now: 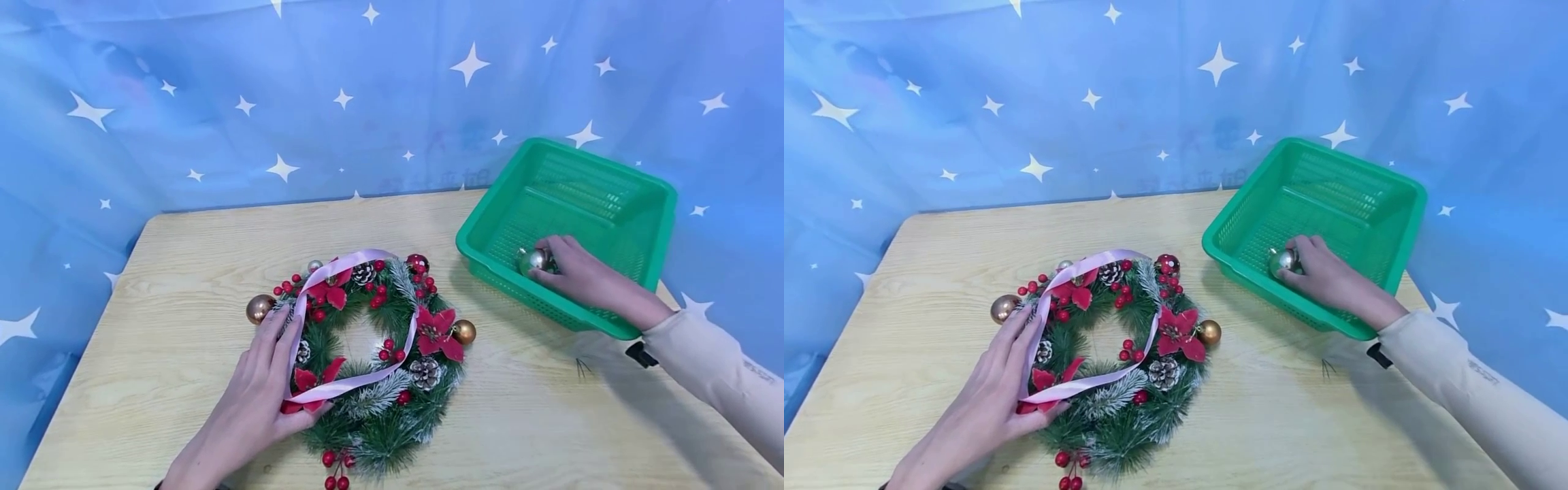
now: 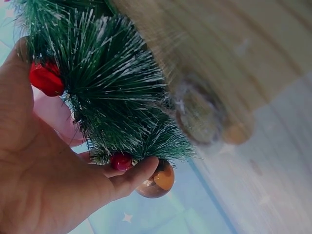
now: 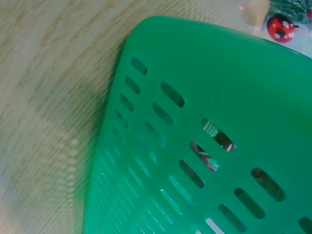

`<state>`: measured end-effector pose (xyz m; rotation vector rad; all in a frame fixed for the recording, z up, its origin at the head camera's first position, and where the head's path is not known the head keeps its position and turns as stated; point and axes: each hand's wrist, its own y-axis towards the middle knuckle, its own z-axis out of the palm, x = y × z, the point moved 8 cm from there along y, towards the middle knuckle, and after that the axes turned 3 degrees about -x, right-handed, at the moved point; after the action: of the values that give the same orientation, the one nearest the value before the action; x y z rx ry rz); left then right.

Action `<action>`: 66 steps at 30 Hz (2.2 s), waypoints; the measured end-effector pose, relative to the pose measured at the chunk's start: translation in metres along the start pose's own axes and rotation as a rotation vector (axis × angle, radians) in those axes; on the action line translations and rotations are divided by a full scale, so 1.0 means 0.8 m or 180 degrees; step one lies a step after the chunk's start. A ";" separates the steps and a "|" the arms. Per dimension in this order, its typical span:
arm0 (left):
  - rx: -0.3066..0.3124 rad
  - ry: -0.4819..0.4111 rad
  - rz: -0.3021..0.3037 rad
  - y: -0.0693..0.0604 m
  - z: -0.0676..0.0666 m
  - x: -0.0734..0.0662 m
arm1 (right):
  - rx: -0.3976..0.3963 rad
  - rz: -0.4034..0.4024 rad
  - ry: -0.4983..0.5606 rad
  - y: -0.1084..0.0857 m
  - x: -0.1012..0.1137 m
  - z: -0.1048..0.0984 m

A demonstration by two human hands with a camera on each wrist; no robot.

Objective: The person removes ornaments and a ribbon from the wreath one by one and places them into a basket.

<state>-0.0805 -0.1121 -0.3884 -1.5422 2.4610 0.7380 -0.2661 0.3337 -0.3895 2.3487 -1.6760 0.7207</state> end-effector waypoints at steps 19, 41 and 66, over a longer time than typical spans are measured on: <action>0.0069 -0.0036 -0.0088 0.001 0.001 0.003 | 0.0018 0.0209 -0.0016 -0.004 0.000 -0.001; 0.0042 -0.0130 0.0090 0.001 0.001 0.001 | -0.1098 -0.0537 0.0338 -0.039 0.048 -0.032; -0.0024 -0.0155 0.0152 0.005 -0.002 0.001 | -0.0560 -0.1789 0.0676 -0.063 0.163 0.055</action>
<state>-0.0839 -0.1122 -0.3859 -1.4548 2.4706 0.7842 -0.1741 0.2239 -0.3591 2.3450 -0.8850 0.6463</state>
